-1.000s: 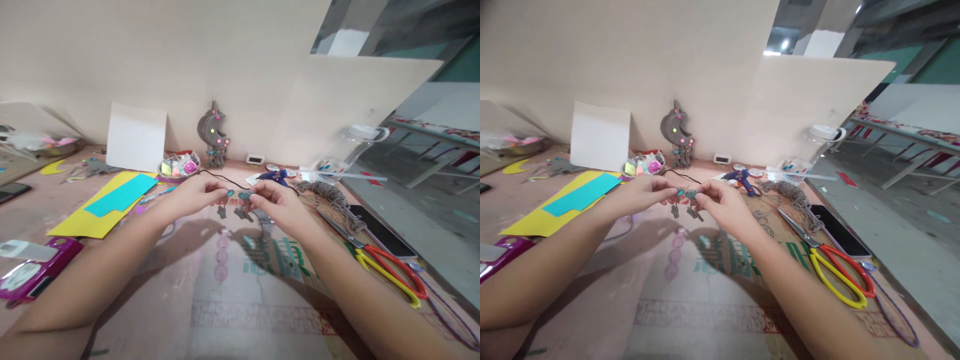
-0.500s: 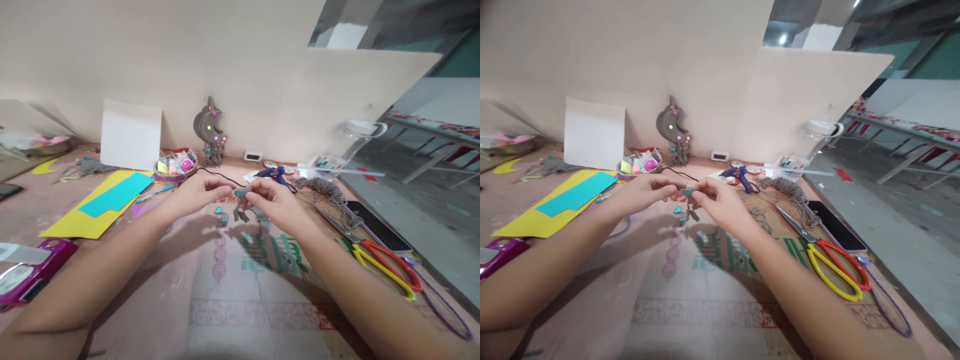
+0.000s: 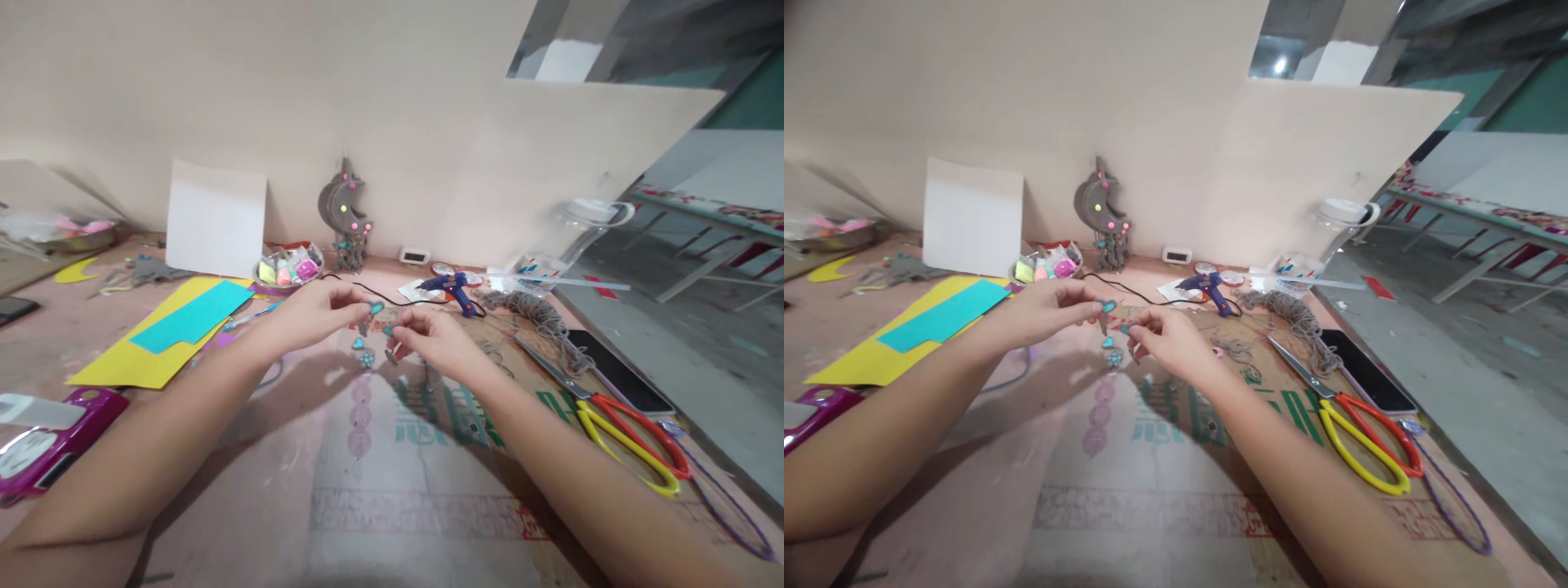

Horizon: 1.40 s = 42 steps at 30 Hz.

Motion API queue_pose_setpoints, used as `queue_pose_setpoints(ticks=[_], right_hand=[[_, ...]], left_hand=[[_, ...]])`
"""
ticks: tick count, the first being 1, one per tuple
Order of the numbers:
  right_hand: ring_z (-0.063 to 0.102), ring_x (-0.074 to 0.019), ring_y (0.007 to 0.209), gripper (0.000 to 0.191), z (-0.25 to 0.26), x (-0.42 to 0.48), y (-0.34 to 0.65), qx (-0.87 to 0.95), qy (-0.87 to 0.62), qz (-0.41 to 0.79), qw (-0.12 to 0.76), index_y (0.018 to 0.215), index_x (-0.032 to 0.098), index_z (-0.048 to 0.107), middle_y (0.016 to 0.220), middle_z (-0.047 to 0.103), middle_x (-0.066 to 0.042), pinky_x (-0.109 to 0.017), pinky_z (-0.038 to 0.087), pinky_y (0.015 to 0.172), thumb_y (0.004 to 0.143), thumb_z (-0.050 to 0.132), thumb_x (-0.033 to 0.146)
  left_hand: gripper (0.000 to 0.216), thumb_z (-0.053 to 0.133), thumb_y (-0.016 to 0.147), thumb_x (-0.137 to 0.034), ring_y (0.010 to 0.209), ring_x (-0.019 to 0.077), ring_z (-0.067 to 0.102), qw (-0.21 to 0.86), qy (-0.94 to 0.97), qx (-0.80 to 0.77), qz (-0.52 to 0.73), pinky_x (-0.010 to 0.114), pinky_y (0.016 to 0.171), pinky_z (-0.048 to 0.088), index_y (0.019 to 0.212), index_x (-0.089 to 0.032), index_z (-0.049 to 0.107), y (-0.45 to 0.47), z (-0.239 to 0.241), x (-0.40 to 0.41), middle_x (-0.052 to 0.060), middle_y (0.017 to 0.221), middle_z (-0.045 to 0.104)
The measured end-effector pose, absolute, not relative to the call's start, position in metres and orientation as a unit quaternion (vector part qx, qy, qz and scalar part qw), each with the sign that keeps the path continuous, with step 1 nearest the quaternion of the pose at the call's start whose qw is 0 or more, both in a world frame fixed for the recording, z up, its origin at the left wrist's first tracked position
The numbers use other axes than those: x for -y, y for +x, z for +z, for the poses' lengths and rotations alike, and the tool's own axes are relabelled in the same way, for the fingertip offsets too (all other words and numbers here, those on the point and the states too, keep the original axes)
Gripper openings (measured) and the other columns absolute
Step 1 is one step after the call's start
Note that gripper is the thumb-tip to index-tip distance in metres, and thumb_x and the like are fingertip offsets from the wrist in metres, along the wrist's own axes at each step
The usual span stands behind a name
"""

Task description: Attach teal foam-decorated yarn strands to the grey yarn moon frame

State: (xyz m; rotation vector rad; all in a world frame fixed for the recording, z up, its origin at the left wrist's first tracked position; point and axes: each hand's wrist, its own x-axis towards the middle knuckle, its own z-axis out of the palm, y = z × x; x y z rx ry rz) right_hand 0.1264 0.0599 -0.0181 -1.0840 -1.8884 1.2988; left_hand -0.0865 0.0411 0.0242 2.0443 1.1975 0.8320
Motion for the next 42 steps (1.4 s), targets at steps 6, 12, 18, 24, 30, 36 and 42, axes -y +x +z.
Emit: queue_pose_setpoints(ticks=[6, 12, 18, 24, 30, 36, 42], right_hand=[[0.067, -0.0167, 0.095, 0.028, -0.035, -0.069, 0.121, 0.736, -0.357, 0.461, 0.344, 0.110, 0.019, 0.061, 0.106, 0.070, -0.006, -0.033, 0.054, 0.085, 0.082, 0.057, 0.020], [0.067, -0.0182, 0.092, 0.021, -0.019, -0.066, 0.164, 0.782, -0.416, 0.317, 0.339, 0.102, 0.018, 0.066, 0.099, 0.071, -0.006, -0.036, 0.052, 0.086, 0.087, 0.053, 0.024], [0.061, -0.0244, 0.105, 0.026, -0.054, -0.052, 0.215, 0.855, -0.447, 0.124, 0.230, 0.111, 0.017, 0.064, 0.111, 0.067, -0.011, -0.043, 0.048, 0.093, 0.086, 0.055, 0.017], [0.058, -0.0245, 0.099, 0.023, -0.076, -0.057, 0.235, 0.882, -0.426, 0.062, 0.191, 0.109, 0.017, 0.066, 0.101, 0.065, -0.011, -0.042, 0.048, 0.089, 0.089, 0.055, 0.019], [0.062, -0.0215, 0.098, 0.026, -0.078, -0.063, 0.238, 0.852, -0.469, 0.069, 0.221, 0.114, 0.017, 0.063, 0.106, 0.068, -0.011, -0.037, 0.050, 0.088, 0.090, 0.055, 0.025], [0.061, -0.0211, 0.105, 0.028, -0.047, -0.085, 0.286, 0.836, -0.505, 0.069, 0.203, 0.109, 0.018, 0.067, 0.111, 0.068, -0.010, -0.039, 0.045, 0.094, 0.089, 0.049, 0.011], [0.059, -0.0230, 0.102, 0.034, -0.054, -0.102, 0.317, 0.856, -0.496, 0.083, 0.120, 0.110, 0.021, 0.069, 0.107, 0.065, -0.009, -0.039, 0.044, 0.092, 0.076, 0.072, 0.021]], left_hand=[[0.023, 0.055, 0.087, -0.034, 0.068, 0.0102, 0.059, 0.344, 0.784, -0.426, 0.292, 0.019, 0.062, 0.044, 0.079, -0.017, 0.068, -0.083, 0.033, -0.030, -0.002, 0.073, 0.065], [0.025, 0.056, 0.085, -0.037, 0.067, 0.0121, 0.061, 0.431, 0.748, -0.440, 0.249, 0.021, 0.063, 0.045, 0.082, -0.016, 0.069, -0.058, 0.014, -0.023, 0.001, 0.075, 0.068], [0.024, 0.056, 0.084, -0.039, 0.047, 0.0096, 0.052, 0.523, 0.698, -0.448, 0.198, 0.020, 0.047, 0.040, 0.084, -0.018, 0.065, -0.030, -0.012, -0.015, -0.004, 0.060, 0.059], [0.025, 0.055, 0.082, -0.038, 0.058, 0.0125, 0.054, 0.475, 0.708, -0.479, 0.209, 0.021, 0.052, 0.038, 0.080, -0.015, 0.065, -0.012, -0.049, -0.029, 0.000, 0.067, 0.062], [0.017, 0.050, 0.085, -0.026, 0.099, 0.0199, 0.062, 0.374, 0.807, -0.392, 0.236, 0.030, 0.085, 0.046, 0.078, -0.018, 0.063, 0.003, -0.065, -0.019, 0.006, 0.110, 0.069], [0.012, 0.049, 0.088, -0.023, 0.105, 0.0195, 0.061, 0.335, 0.830, -0.372, 0.246, 0.034, 0.094, 0.044, 0.081, -0.021, 0.059, 0.005, -0.074, -0.009, 0.004, 0.110, 0.069], [0.016, 0.047, 0.089, -0.024, 0.097, 0.0167, 0.063, 0.358, 0.797, -0.422, 0.242, 0.028, 0.087, 0.047, 0.078, -0.019, 0.058, 0.004, -0.073, -0.011, 0.002, 0.101, 0.069]])
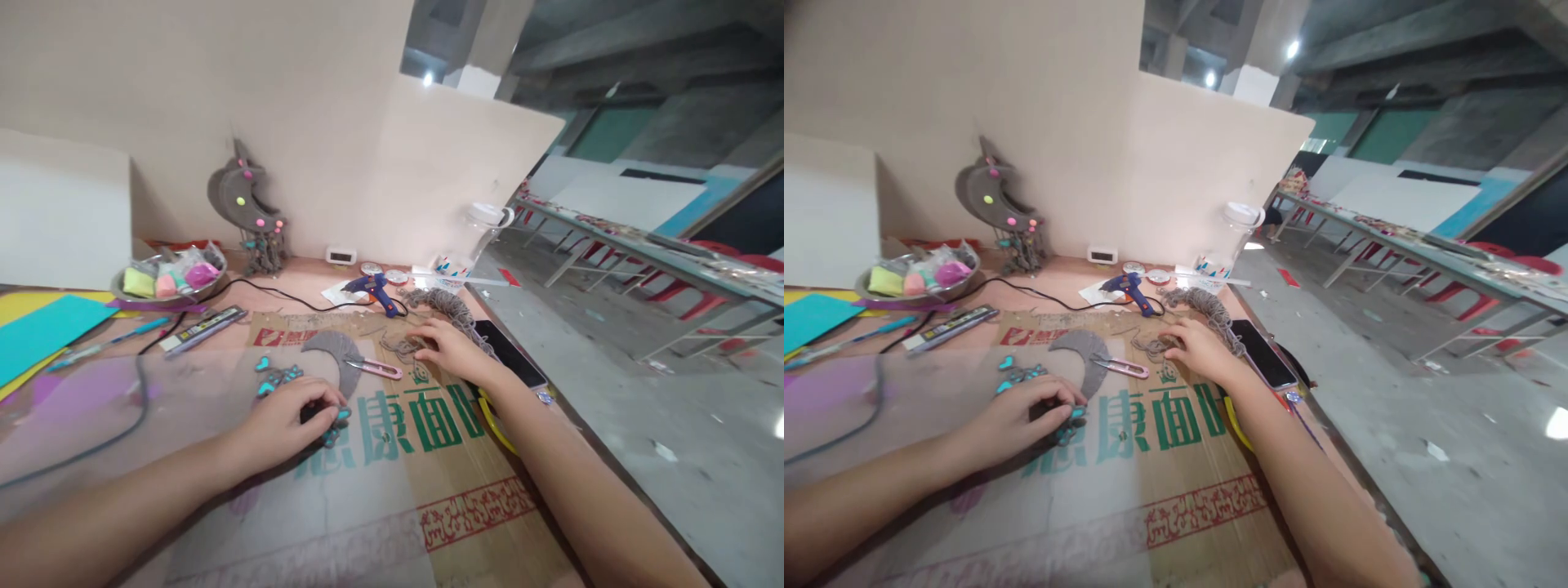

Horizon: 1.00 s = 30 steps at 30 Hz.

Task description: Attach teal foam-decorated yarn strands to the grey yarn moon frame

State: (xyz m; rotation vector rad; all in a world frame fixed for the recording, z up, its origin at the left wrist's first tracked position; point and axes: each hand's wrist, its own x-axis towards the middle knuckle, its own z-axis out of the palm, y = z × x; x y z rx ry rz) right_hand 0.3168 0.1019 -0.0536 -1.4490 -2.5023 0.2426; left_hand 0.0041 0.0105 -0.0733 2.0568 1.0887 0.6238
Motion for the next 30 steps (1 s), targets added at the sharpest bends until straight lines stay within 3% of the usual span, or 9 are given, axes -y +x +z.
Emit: queue_pose_setpoints(ticks=[5, 10, 14, 16, 18, 21, 24, 27, 30], right_hand=[[0.059, -0.0230, 0.099, 0.013, -0.060, -0.099, 0.308, 0.848, -0.513, 0.059, 0.116, 0.092, 0.017, 0.072, 0.098, 0.067, -0.009, -0.036, 0.044, 0.090, 0.084, 0.061, 0.018], [0.059, -0.0274, 0.105, 0.027, -0.038, -0.091, 0.293, 0.823, -0.549, 0.037, 0.140, 0.106, 0.015, 0.069, 0.109, 0.068, -0.014, -0.041, 0.041, 0.094, 0.092, 0.050, 0.029], [0.062, -0.0281, 0.095, 0.036, -0.034, -0.099, 0.267, 0.802, -0.574, 0.057, 0.153, 0.087, 0.017, 0.072, 0.091, 0.070, -0.014, -0.038, 0.043, 0.087, 0.090, 0.051, 0.046], [0.063, -0.0279, 0.090, 0.033, -0.040, -0.108, 0.253, 0.793, -0.583, 0.081, 0.157, 0.074, 0.017, 0.070, 0.080, 0.069, -0.014, -0.036, 0.044, 0.083, 0.085, 0.060, 0.047], [0.064, -0.0245, 0.079, 0.022, -0.048, -0.117, 0.243, 0.786, -0.584, 0.119, 0.165, 0.070, 0.017, 0.067, 0.072, 0.068, -0.010, -0.034, 0.045, 0.076, 0.081, 0.066, 0.036], [0.062, -0.0186, 0.074, 0.013, -0.051, -0.118, 0.231, 0.780, -0.563, 0.186, 0.200, 0.073, 0.017, 0.064, 0.075, 0.068, -0.005, -0.029, 0.045, 0.071, 0.082, 0.058, 0.023], [0.063, -0.0158, 0.079, 0.015, -0.039, -0.106, 0.225, 0.778, -0.516, 0.262, 0.245, 0.078, 0.017, 0.060, 0.083, 0.070, -0.004, -0.028, 0.046, 0.074, 0.086, 0.050, 0.026], [0.063, -0.0139, 0.073, 0.016, -0.021, -0.091, 0.227, 0.768, -0.473, 0.336, 0.271, 0.080, 0.019, 0.054, 0.073, 0.068, -0.001, -0.027, 0.047, 0.074, 0.088, 0.047, 0.031], [0.057, -0.0124, 0.059, 0.017, -0.013, -0.084, 0.230, 0.752, -0.460, 0.376, 0.284, 0.081, 0.019, 0.052, 0.060, 0.059, 0.003, -0.026, 0.045, 0.063, 0.087, 0.048, 0.035]], left_hand=[[0.017, 0.047, 0.089, -0.024, 0.094, 0.0168, 0.062, 0.355, 0.802, -0.418, 0.238, 0.028, 0.086, 0.046, 0.082, -0.019, 0.062, 0.004, -0.073, -0.010, 0.003, 0.098, 0.070], [0.014, 0.049, 0.087, -0.022, 0.092, 0.0163, 0.062, 0.347, 0.808, -0.408, 0.246, 0.028, 0.085, 0.045, 0.082, -0.019, 0.062, 0.005, -0.077, -0.012, 0.003, 0.095, 0.070], [0.014, 0.050, 0.086, -0.021, 0.091, 0.0167, 0.062, 0.345, 0.811, -0.406, 0.242, 0.028, 0.084, 0.045, 0.081, -0.018, 0.063, 0.007, -0.076, -0.012, 0.002, 0.092, 0.070], [0.015, 0.049, 0.086, -0.021, 0.091, 0.0173, 0.062, 0.343, 0.812, -0.405, 0.242, 0.029, 0.084, 0.045, 0.080, -0.019, 0.063, 0.007, -0.075, -0.012, 0.003, 0.092, 0.070], [0.014, 0.050, 0.085, -0.020, 0.091, 0.0177, 0.062, 0.342, 0.812, -0.403, 0.248, 0.029, 0.084, 0.046, 0.080, -0.019, 0.062, 0.006, -0.075, -0.012, 0.003, 0.092, 0.070], [0.014, 0.050, 0.085, -0.019, 0.093, 0.0175, 0.062, 0.345, 0.814, -0.388, 0.261, 0.029, 0.086, 0.046, 0.078, -0.019, 0.062, 0.005, -0.074, -0.012, 0.003, 0.094, 0.070], [0.016, 0.050, 0.085, -0.019, 0.096, 0.0184, 0.060, 0.326, 0.828, -0.378, 0.257, 0.031, 0.089, 0.045, 0.078, -0.019, 0.065, 0.003, -0.072, -0.011, 0.004, 0.097, 0.068], [0.015, 0.054, 0.083, -0.020, 0.100, 0.0210, 0.059, 0.297, 0.839, -0.387, 0.241, 0.034, 0.090, 0.045, 0.091, -0.019, 0.067, 0.002, -0.071, -0.008, 0.006, 0.101, 0.065], [0.027, 0.057, 0.081, -0.020, 0.101, 0.0212, 0.058, 0.288, 0.825, -0.405, 0.269, 0.036, 0.090, 0.046, 0.107, -0.020, 0.060, -0.001, -0.069, -0.008, 0.007, 0.109, 0.061]])
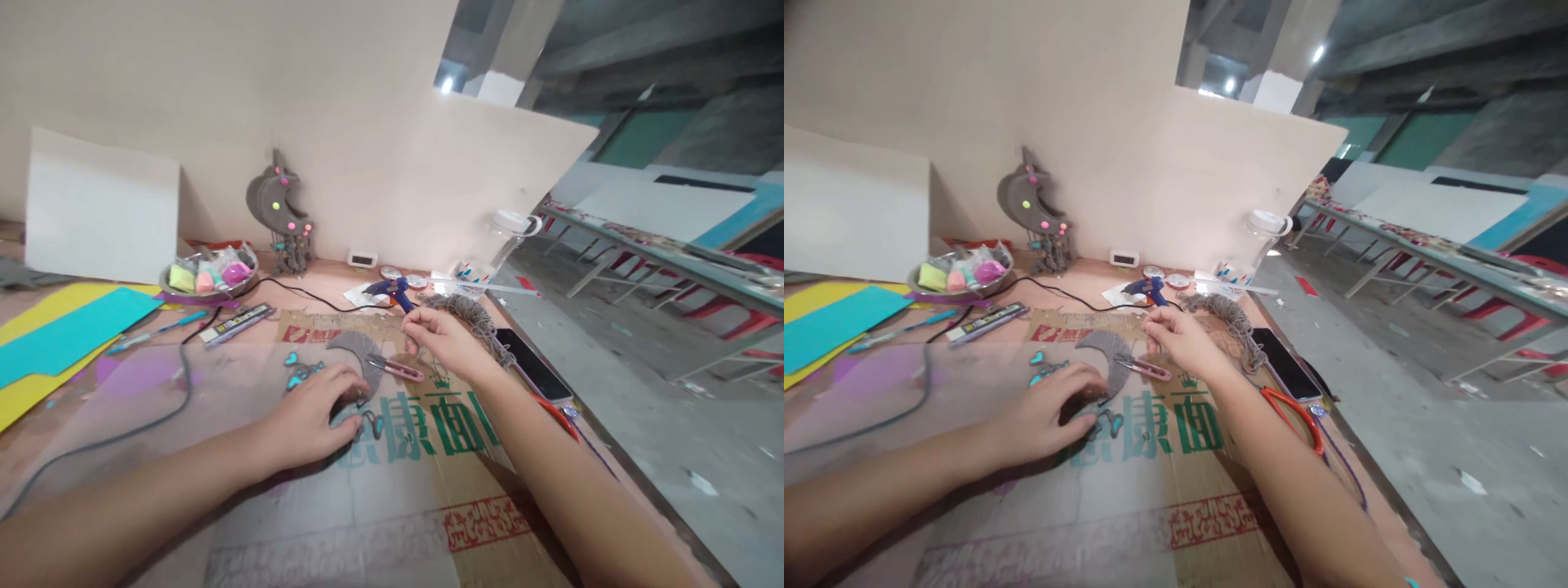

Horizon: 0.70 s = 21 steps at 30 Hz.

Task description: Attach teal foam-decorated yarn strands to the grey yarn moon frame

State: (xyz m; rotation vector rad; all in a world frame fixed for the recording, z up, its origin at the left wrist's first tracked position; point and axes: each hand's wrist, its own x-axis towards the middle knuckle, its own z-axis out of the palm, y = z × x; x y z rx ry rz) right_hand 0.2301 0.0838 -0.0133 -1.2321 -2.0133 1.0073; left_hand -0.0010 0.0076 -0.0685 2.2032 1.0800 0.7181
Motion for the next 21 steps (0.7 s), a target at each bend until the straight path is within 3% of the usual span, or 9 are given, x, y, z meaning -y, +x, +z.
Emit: queue_pose_setpoints(ticks=[4, 7, 9, 11, 14, 21], right_hand=[[0.048, -0.0107, 0.051, 0.014, -0.015, -0.073, 0.223, 0.718, -0.453, 0.449, 0.279, 0.087, 0.020, 0.053, 0.056, 0.048, 0.006, -0.023, 0.038, 0.051, 0.085, 0.050, 0.034], [0.047, -0.0098, 0.054, 0.012, -0.011, -0.058, 0.210, 0.720, -0.413, 0.494, 0.258, 0.092, 0.022, 0.056, 0.062, 0.048, 0.006, -0.022, 0.038, 0.051, 0.086, 0.050, 0.030], [0.048, -0.0097, 0.058, 0.011, -0.005, -0.049, 0.203, 0.728, -0.395, 0.495, 0.263, 0.093, 0.022, 0.057, 0.069, 0.051, 0.004, -0.022, 0.040, 0.054, 0.086, 0.051, 0.029], [0.048, -0.0098, 0.059, 0.012, 0.003, -0.044, 0.202, 0.733, -0.397, 0.481, 0.271, 0.094, 0.022, 0.058, 0.071, 0.053, 0.003, -0.022, 0.040, 0.054, 0.086, 0.052, 0.028], [0.045, -0.0102, 0.057, 0.015, 0.012, -0.046, 0.209, 0.747, -0.420, 0.437, 0.274, 0.096, 0.021, 0.060, 0.067, 0.050, 0.003, -0.022, 0.035, 0.050, 0.086, 0.052, 0.027], [0.051, -0.0129, 0.068, 0.019, 0.020, -0.064, 0.240, 0.795, -0.449, 0.317, 0.256, 0.096, 0.021, 0.066, 0.076, 0.058, 0.000, -0.027, 0.041, 0.063, 0.087, 0.053, 0.032]], left_hand=[[0.021, 0.049, 0.088, -0.021, 0.093, 0.0176, 0.060, 0.301, 0.777, -0.423, 0.355, 0.036, 0.089, 0.047, 0.108, -0.020, 0.056, -0.005, -0.050, -0.019, 0.008, 0.114, 0.059], [0.050, 0.049, 0.089, -0.021, 0.081, 0.0162, 0.062, 0.438, 0.724, -0.410, 0.340, 0.031, 0.074, 0.052, 0.138, -0.022, 0.037, -0.001, -0.032, -0.031, 0.006, 0.098, 0.064], [0.063, 0.055, 0.085, -0.022, 0.081, 0.0151, 0.063, 0.526, 0.706, -0.338, 0.335, 0.029, 0.071, 0.052, 0.143, -0.021, 0.030, 0.005, -0.024, -0.038, 0.008, 0.108, 0.063], [0.050, 0.055, 0.086, -0.025, 0.079, 0.0137, 0.062, 0.558, 0.694, -0.310, 0.331, 0.027, 0.072, 0.052, 0.135, -0.019, 0.045, 0.008, -0.023, -0.041, 0.008, 0.109, 0.064], [0.026, 0.052, 0.089, -0.029, 0.069, 0.0123, 0.060, 0.539, 0.695, -0.372, 0.296, 0.024, 0.065, 0.048, 0.106, -0.015, 0.067, 0.005, -0.025, -0.042, 0.003, 0.081, 0.067], [0.019, 0.061, 0.083, -0.031, 0.067, 0.0121, 0.062, 0.520, 0.744, -0.382, 0.170, 0.021, 0.061, 0.044, 0.080, -0.017, 0.072, -0.019, -0.020, -0.044, 0.001, 0.075, 0.072]])
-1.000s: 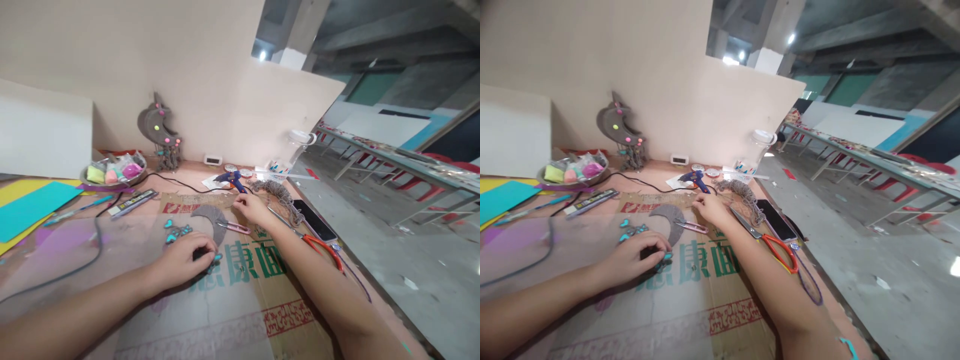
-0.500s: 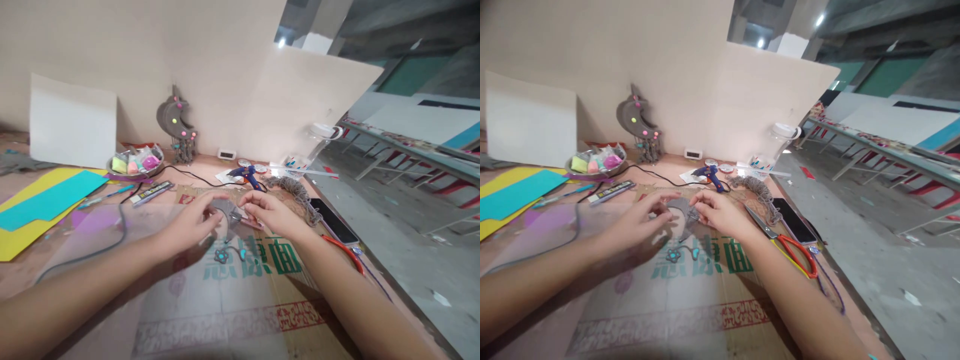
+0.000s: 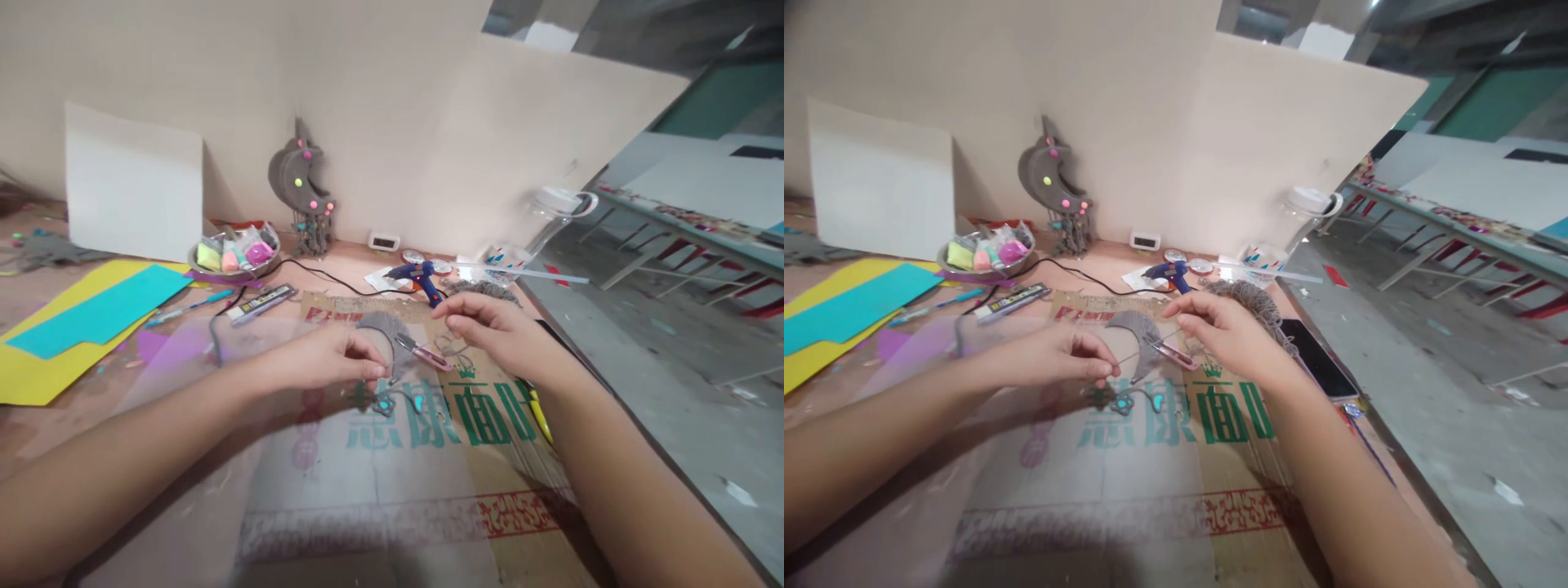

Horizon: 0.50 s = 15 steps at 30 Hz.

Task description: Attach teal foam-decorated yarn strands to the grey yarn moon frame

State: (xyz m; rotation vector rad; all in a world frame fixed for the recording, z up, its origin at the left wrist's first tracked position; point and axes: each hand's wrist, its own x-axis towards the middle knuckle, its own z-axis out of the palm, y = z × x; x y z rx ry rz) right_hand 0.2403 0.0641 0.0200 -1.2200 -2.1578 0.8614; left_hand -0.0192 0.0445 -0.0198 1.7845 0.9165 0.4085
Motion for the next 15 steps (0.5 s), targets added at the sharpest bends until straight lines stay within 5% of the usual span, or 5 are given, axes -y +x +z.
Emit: queue_pose_setpoints(ticks=[9, 11, 15], right_hand=[[0.059, -0.0249, 0.107, 0.027, 0.015, -0.063, 0.237, 0.794, -0.487, 0.207, 0.299, 0.110, 0.023, 0.067, 0.116, 0.066, -0.006, -0.041, 0.047, 0.091, 0.088, 0.056, 0.036], [0.061, -0.0238, 0.102, 0.032, 0.013, -0.054, 0.223, 0.781, -0.471, 0.275, 0.305, 0.115, 0.023, 0.064, 0.122, 0.064, -0.007, -0.038, 0.051, 0.084, 0.089, 0.055, 0.038], [0.060, -0.0123, 0.064, 0.046, 0.005, -0.039, 0.201, 0.720, -0.383, 0.530, 0.231, 0.131, 0.027, 0.049, 0.120, 0.063, -0.007, -0.029, 0.052, 0.056, 0.089, 0.053, 0.045]], left_hand=[[0.021, 0.060, 0.085, -0.032, 0.053, 0.0075, 0.056, 0.666, 0.612, -0.381, 0.193, 0.021, 0.053, 0.040, 0.080, -0.013, 0.068, -0.014, -0.018, -0.043, 0.005, 0.080, 0.074], [0.021, 0.060, 0.084, -0.033, 0.052, 0.0072, 0.056, 0.676, 0.599, -0.385, 0.192, 0.022, 0.054, 0.039, 0.082, -0.013, 0.068, -0.013, -0.019, -0.041, 0.006, 0.082, 0.074], [0.025, 0.060, 0.084, -0.036, 0.052, 0.0074, 0.056, 0.674, 0.609, -0.373, 0.190, 0.022, 0.054, 0.039, 0.081, -0.012, 0.068, -0.010, -0.019, -0.038, 0.007, 0.084, 0.073]])
